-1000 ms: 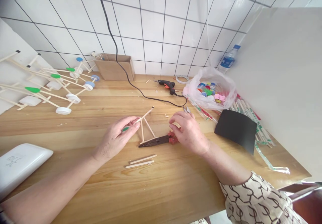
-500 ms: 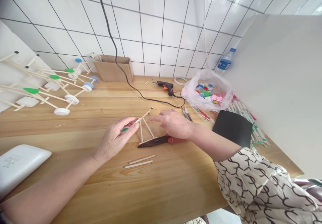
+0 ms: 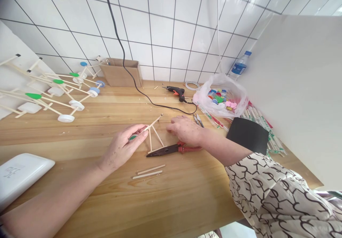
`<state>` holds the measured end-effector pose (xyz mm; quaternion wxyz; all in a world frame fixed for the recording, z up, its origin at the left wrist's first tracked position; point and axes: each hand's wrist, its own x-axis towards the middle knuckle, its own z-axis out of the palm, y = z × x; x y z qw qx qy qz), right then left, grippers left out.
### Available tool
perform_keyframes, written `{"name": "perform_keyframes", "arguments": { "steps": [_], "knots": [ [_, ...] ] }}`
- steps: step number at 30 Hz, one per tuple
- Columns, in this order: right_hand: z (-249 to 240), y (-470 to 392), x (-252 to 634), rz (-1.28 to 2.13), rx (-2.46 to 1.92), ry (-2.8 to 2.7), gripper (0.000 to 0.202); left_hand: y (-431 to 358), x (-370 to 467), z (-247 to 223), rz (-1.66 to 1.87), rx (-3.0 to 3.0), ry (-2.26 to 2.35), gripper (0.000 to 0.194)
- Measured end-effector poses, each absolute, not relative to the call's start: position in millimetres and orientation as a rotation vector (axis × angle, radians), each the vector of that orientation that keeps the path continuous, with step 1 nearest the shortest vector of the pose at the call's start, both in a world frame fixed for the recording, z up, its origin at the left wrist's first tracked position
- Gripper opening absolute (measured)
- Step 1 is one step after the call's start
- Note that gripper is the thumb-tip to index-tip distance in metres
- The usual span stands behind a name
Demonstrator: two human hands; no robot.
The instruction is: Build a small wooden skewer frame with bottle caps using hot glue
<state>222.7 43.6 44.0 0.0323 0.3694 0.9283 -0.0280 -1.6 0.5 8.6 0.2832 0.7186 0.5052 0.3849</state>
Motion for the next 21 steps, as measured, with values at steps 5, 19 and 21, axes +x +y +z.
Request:
{"name": "perform_keyframes", "arguments": {
  "steps": [5,19,21],
  "knots": [
    [49,41,229,-0.096,1.223,2.788,0.017,1,-2,8,1.038,1.918,1.346,0.03],
    [47,45,214,-0.35,1.21,2.885,0.016,1,-2,8,1.037,1.93,1.356,0.029],
    [47,45,207,-0.382,1.17,2.887,0.017,1,-2,8,1.031,1.933,1.358,0.029]
  ]
}}
